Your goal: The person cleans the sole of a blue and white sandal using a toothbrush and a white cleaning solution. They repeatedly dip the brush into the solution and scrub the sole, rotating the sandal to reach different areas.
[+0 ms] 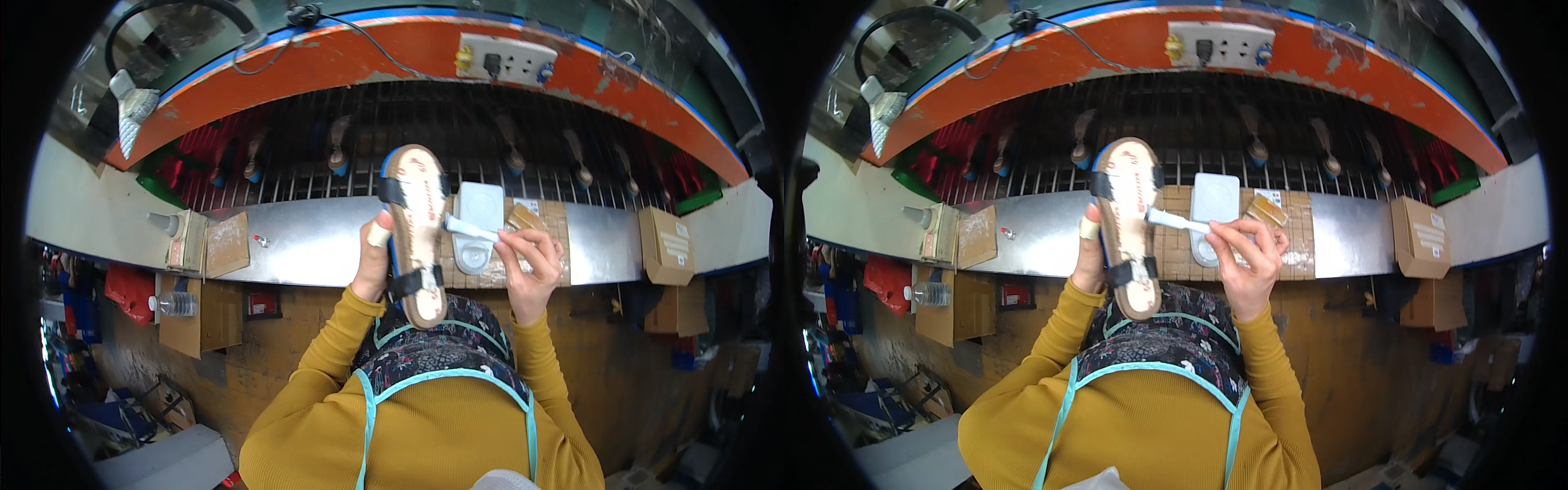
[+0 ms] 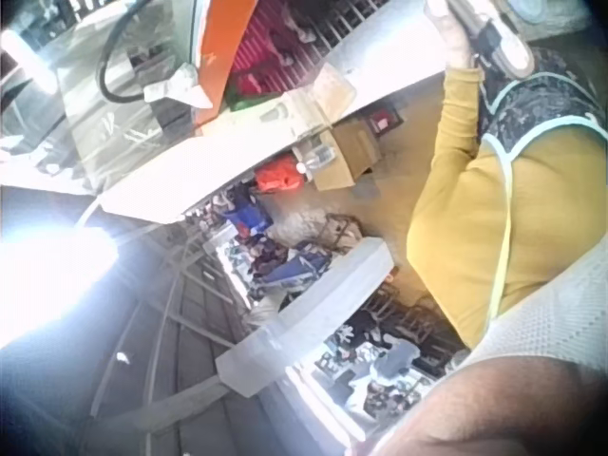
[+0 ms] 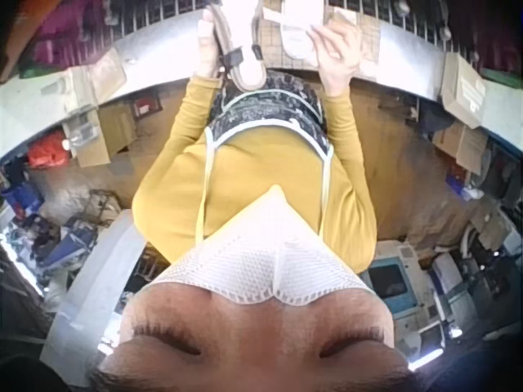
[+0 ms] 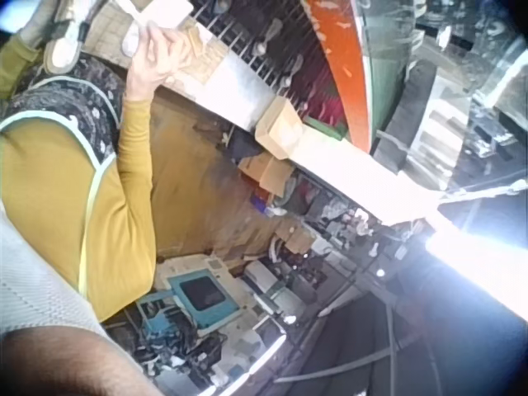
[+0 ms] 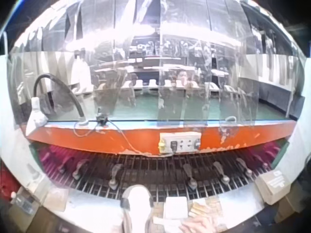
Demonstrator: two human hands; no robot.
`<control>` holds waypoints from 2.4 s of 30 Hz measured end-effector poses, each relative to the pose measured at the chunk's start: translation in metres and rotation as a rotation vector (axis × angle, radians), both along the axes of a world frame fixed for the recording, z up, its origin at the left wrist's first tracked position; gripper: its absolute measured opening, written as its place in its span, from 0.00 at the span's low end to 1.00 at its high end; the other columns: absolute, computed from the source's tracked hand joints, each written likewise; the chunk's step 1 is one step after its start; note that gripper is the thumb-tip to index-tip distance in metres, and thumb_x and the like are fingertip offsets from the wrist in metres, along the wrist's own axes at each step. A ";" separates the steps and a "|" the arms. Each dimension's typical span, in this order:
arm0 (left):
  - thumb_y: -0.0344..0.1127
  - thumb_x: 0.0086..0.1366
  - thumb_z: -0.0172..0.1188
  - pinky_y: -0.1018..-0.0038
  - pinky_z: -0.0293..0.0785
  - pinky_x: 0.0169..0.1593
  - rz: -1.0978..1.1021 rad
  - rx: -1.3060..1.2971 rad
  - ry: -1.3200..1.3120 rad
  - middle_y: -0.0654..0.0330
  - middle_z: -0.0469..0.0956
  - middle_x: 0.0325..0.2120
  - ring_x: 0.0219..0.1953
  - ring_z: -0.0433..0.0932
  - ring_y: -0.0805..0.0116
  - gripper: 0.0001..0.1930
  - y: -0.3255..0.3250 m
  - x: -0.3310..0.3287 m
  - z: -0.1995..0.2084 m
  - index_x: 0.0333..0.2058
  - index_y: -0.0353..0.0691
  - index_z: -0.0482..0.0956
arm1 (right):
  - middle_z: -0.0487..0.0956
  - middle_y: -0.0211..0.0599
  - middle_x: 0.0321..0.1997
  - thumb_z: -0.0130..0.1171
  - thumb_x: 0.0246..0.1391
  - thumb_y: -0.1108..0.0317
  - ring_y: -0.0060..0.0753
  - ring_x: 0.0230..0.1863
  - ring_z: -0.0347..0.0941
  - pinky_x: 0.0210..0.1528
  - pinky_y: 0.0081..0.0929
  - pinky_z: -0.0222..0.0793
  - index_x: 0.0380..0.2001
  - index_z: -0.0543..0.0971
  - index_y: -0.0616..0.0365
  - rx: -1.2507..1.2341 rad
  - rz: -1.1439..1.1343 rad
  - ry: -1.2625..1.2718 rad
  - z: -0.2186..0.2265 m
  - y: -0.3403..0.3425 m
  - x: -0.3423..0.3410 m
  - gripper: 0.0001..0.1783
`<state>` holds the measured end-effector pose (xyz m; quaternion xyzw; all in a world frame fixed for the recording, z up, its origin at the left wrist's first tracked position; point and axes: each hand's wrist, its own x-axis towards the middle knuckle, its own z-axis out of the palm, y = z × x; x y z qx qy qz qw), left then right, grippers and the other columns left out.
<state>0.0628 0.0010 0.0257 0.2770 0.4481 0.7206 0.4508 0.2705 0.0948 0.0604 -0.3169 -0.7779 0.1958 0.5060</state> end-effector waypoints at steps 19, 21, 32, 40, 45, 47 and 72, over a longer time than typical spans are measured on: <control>0.58 0.58 0.65 0.76 0.71 0.30 0.232 0.031 0.522 0.58 0.78 0.21 0.25 0.73 0.76 0.34 -0.010 -0.003 0.002 0.40 0.23 0.78 | 0.75 0.28 0.34 0.72 0.46 0.68 0.21 0.28 0.69 0.47 0.26 0.55 0.35 0.87 0.53 -0.104 0.089 0.080 0.011 -0.001 -0.045 0.10; 0.58 0.58 0.66 0.76 0.71 0.29 0.244 0.016 0.569 0.58 0.78 0.20 0.24 0.74 0.76 0.35 -0.011 -0.006 -0.003 0.40 0.22 0.78 | 0.75 0.28 0.34 0.72 0.46 0.68 0.22 0.29 0.69 0.47 0.27 0.55 0.34 0.87 0.53 -0.070 0.076 0.075 0.013 0.001 -0.049 0.10; 0.56 0.62 0.63 0.77 0.71 0.35 0.145 -0.002 0.446 0.61 0.79 0.27 0.32 0.72 0.79 0.30 -0.012 -0.015 0.012 0.41 0.26 0.79 | 0.75 0.27 0.33 0.73 0.42 0.69 0.23 0.29 0.68 0.44 0.27 0.56 0.32 0.87 0.53 -0.015 0.243 0.011 0.023 0.026 -0.051 0.10; 0.56 0.67 0.57 0.80 0.70 0.39 0.021 0.019 0.353 0.64 0.78 0.30 0.35 0.72 0.80 0.28 -0.010 -0.021 0.032 0.39 0.29 0.80 | 0.75 0.28 0.32 0.73 0.43 0.72 0.19 0.27 0.68 0.37 0.22 0.60 0.32 0.87 0.56 -0.150 0.459 0.079 0.027 0.042 -0.045 0.10; 0.62 0.68 0.50 0.77 0.76 0.44 -0.018 -0.029 0.062 0.57 0.80 0.39 0.39 0.79 0.73 0.33 -0.006 -0.012 0.039 0.47 0.30 0.77 | 0.75 0.30 0.33 0.71 0.46 0.71 0.19 0.27 0.69 0.30 0.19 0.63 0.33 0.86 0.58 -0.063 0.226 0.069 0.021 0.038 -0.051 0.08; 0.66 0.67 0.46 0.75 0.77 0.48 -0.026 -0.064 -0.011 0.54 0.79 0.45 0.44 0.79 0.70 0.38 -0.004 -0.012 0.036 0.54 0.33 0.72 | 0.75 0.30 0.33 0.70 0.48 0.71 0.19 0.28 0.68 0.30 0.19 0.63 0.33 0.87 0.58 -0.168 0.263 0.074 0.016 0.024 -0.047 0.08; 0.56 0.68 0.55 0.79 0.73 0.39 0.094 -0.055 0.179 0.60 0.80 0.31 0.33 0.76 0.77 0.29 0.004 -0.012 0.028 0.41 0.29 0.81 | 0.75 0.27 0.35 0.73 0.43 0.68 0.23 0.31 0.69 0.45 0.26 0.53 0.33 0.87 0.51 -0.075 0.166 0.090 0.006 0.021 -0.056 0.10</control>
